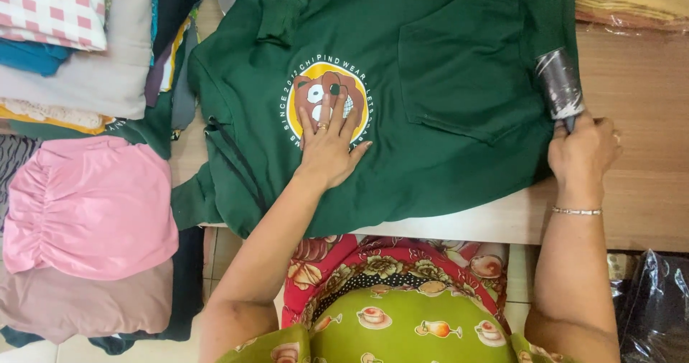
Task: The person uses a lint roller to clean a green hoodie laid out on a table. They roll the tool over the front, back, and sleeves of the garment, then fold the hoodie neatly.
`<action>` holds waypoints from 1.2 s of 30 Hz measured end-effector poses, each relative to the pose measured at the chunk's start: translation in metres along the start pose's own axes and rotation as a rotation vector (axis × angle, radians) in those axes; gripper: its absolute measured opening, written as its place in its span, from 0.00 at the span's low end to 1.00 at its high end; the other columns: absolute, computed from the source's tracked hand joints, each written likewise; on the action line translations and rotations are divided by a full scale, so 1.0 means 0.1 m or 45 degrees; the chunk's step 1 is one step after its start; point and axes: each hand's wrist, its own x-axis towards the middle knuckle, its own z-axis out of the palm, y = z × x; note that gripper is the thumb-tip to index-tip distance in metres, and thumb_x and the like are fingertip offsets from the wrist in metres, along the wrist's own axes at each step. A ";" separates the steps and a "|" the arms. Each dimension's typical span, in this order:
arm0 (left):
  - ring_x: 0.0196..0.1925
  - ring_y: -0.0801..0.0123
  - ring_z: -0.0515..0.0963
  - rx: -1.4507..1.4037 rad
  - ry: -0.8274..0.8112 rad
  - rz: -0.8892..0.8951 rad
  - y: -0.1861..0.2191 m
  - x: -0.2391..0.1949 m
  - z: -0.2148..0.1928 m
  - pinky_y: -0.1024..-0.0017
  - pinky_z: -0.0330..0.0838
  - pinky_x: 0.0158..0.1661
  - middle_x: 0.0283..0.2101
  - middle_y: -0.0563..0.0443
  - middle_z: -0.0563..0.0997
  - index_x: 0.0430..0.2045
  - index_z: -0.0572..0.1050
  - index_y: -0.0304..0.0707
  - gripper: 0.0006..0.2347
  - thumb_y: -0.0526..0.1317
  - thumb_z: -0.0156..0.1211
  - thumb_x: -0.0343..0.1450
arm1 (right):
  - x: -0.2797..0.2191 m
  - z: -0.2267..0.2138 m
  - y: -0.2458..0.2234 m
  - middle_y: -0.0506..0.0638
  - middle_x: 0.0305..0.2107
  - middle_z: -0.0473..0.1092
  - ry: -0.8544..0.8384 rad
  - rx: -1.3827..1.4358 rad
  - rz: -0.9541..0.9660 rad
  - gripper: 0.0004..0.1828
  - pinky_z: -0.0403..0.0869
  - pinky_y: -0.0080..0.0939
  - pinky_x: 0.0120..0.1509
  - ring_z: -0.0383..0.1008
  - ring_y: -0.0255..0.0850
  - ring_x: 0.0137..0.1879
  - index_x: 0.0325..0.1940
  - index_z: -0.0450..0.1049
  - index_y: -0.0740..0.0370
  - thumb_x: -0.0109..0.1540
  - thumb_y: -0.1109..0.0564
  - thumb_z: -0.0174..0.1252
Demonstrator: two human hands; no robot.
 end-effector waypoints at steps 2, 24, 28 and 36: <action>0.79 0.46 0.32 0.000 -0.052 -0.015 0.02 0.01 -0.03 0.29 0.24 0.68 0.79 0.43 0.43 0.73 0.54 0.43 0.31 0.61 0.33 0.77 | 0.05 0.15 0.15 0.71 0.41 0.72 -0.007 -0.019 -0.011 0.19 0.70 0.70 0.43 0.71 0.72 0.44 0.56 0.80 0.61 0.69 0.46 0.61; 0.72 0.30 0.59 -0.124 0.237 0.056 0.49 0.24 -0.14 0.31 0.47 0.67 0.69 0.30 0.66 0.53 0.74 0.30 0.19 0.46 0.53 0.74 | -0.45 -1.15 -1.21 0.67 0.40 0.75 -0.368 0.390 -0.027 0.24 0.71 0.67 0.40 0.75 0.71 0.40 0.54 0.67 0.63 0.69 0.41 0.62; 0.77 0.34 0.52 -0.408 0.416 0.003 0.73 0.33 0.50 0.38 0.42 0.73 0.71 0.27 0.60 0.63 0.62 0.23 0.27 0.42 0.59 0.73 | -0.65 -1.25 -1.85 0.75 0.47 0.72 -0.414 0.693 -0.303 0.26 0.74 0.68 0.51 0.74 0.72 0.52 0.64 0.67 0.75 0.65 0.59 0.60; 0.78 0.31 0.41 0.017 0.045 0.220 0.66 0.13 0.48 0.35 0.33 0.71 0.77 0.32 0.44 0.74 0.51 0.59 0.24 0.53 0.33 0.79 | -0.13 -0.25 -0.65 0.64 0.36 0.70 0.020 0.166 -0.240 0.06 0.70 0.63 0.34 0.73 0.65 0.35 0.44 0.70 0.64 0.73 0.58 0.55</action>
